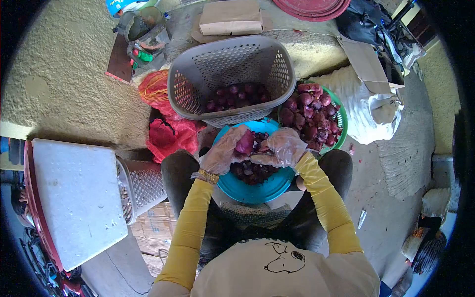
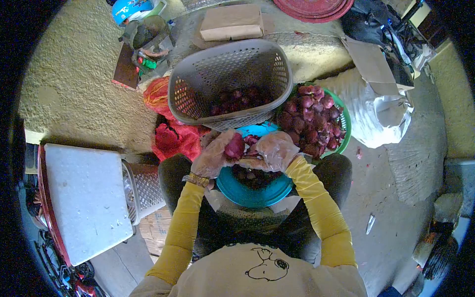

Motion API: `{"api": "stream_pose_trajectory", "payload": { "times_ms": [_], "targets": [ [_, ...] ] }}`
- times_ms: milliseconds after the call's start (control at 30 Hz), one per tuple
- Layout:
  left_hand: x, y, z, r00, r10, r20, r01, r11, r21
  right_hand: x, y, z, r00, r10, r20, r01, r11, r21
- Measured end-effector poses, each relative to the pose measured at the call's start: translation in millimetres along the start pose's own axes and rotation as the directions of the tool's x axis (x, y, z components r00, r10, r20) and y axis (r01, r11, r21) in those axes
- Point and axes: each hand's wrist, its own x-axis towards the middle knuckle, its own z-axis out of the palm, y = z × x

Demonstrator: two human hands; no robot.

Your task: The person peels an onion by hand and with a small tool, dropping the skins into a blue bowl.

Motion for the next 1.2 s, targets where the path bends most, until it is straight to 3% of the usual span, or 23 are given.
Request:
{"api": "stream_pose_trajectory", "payload": {
  "times_ms": [33, 100, 300, 333, 367, 400, 433, 467, 500, 533, 567, 600, 667, 700, 767, 900, 967, 1000, 1067, 1100, 1133, 1167, 1200],
  "targets": [
    [1.5, -1.1, -1.0, 1.0, -0.007, -0.008, 0.007, 0.999, -0.042, 0.5, -0.4, -1.8, 1.0, 0.001, 0.0, -0.001, 1.0, 0.0],
    [4.7, -2.3, -5.4, 1.0, -0.015, -0.018, 0.014, 0.996, -0.084, 1.9, -3.2, -8.2, 0.971, 0.072, 0.228, -0.059, 0.996, -0.062],
    [1.9, 7.5, -10.9, 0.995, 0.06, -0.074, -0.067, 0.992, -0.106, -8.1, -6.5, -4.4, 1.0, -0.007, 0.022, 0.006, 0.997, 0.073],
    [4.3, 3.1, -18.3, 0.97, 0.236, -0.049, -0.213, 0.934, 0.285, -7.1, -7.2, -7.0, 1.0, -0.006, 0.021, 0.004, 0.997, 0.074],
    [6.4, -1.2, -23.1, 0.922, 0.384, 0.043, -0.326, 0.711, 0.623, -6.0, -7.5, -10.9, 0.987, 0.041, 0.158, -0.041, 0.999, 0.001],
    [6.6, -0.9, -20.8, 0.922, 0.384, 0.044, -0.327, 0.711, 0.622, -3.4, -10.1, -16.1, 0.952, 0.095, 0.29, -0.076, 0.994, -0.078],
    [6.6, -0.8, -18.2, 0.967, 0.255, -0.027, -0.235, 0.924, 0.303, -2.8, -10.9, -16.7, 0.952, 0.095, 0.29, -0.075, 0.994, -0.078],
    [6.2, 0.2, -17.0, 0.994, 0.104, -0.044, -0.107, 0.992, -0.062, -1.9, -11.4, -16.8, 0.95, 0.108, 0.293, -0.097, 0.994, -0.051],
    [5.3, 4.5, -16.0, 0.993, 0.106, -0.044, -0.108, 0.992, -0.061, -1.3, -11.3, -17.1, 0.947, 0.121, 0.297, -0.119, 0.993, -0.026],
    [4.2, 10.0, -14.8, 0.998, 0.043, -0.036, -0.048, 0.983, -0.179, -1.9, -11.2, -16.7, 0.947, 0.122, 0.297, -0.119, 0.993, -0.027],
    [3.8, 12.5, -14.1, 1.0, -0.02, -0.019, 0.013, 0.956, -0.293, -3.4, -11.2, -15.3, 0.961, 0.126, 0.245, -0.127, 0.992, -0.011],
    [4.6, 9.1, -16.1, 1.0, -0.021, -0.019, 0.015, 0.956, -0.294, -4.9, -11.4, -12.9, 0.973, 0.132, 0.192, -0.135, 0.991, 0.006],
    [7.7, -1.7, -22.6, 0.987, 0.159, -0.033, -0.153, 0.977, 0.15, -7.9, -6.2, -3.3, 0.972, 0.153, 0.18, -0.156, 0.988, 0.001],
    [6.8, -4.8, -23.3, 0.987, 0.159, -0.033, -0.153, 0.977, 0.15, -7.6, -5.9, -2.2, 0.97, 0.174, 0.167, -0.176, 0.984, -0.005],
    [4.9, -11.1, -24.7, 0.933, 0.359, 0.029, -0.356, 0.908, 0.223, -7.3, -5.6, -1.6, 0.97, 0.176, 0.166, -0.171, 0.984, -0.046],
    [8.0, -13.6, -26.6, 0.917, 0.395, 0.046, -0.396, 0.897, 0.194, 1.9, -16.3, -19.5, 0.945, 0.208, 0.253, -0.183, 0.976, -0.119],
    [2.7, -5.2, -24.1, 0.899, 0.427, 0.094, -0.377, 0.648, 0.662, 3.2, -21.6, -25.7, 0.938, 0.221, 0.268, -0.187, 0.971, -0.147],
    [5.6, -8.7, -26.0, 0.9, 0.427, 0.093, -0.376, 0.648, 0.662, 3.9, -23.6, -27.9, 0.931, 0.234, 0.281, -0.19, 0.966, -0.176],
    [13.7, -18.0, -29.7, 0.945, 0.32, 0.073, -0.328, 0.924, 0.198, 5.7, -26.5, -31.4, 0.915, 0.247, 0.319, -0.193, 0.962, -0.193],
    [10.0, -13.5, -26.8, 0.945, 0.319, 0.073, -0.328, 0.924, 0.198, 6.1, -27.1, -31.9, 0.898, 0.259, 0.356, -0.194, 0.959, -0.208],
    [2.9, -4.0, -21.2, 0.911, 0.402, 0.092, -0.387, 0.755, 0.529, -0.1, -19.0, -20.0, 0.898, 0.258, 0.355, -0.194, 0.959, -0.208],
    [-1.3, 1.5, -18.3, 0.872, 0.469, 0.141, -0.386, 0.48, 0.788, -11.6, -4.4, 2.3, 0.978, 0.137, 0.157, -0.116, 0.984, -0.132],
    [-1.0, 0.5, -18.5, 0.871, 0.471, 0.141, -0.386, 0.479, 0.788, -9.0, -7.0, 1.9, 0.998, 0.017, -0.055, -0.021, 0.997, -0.075]
  ]
}}
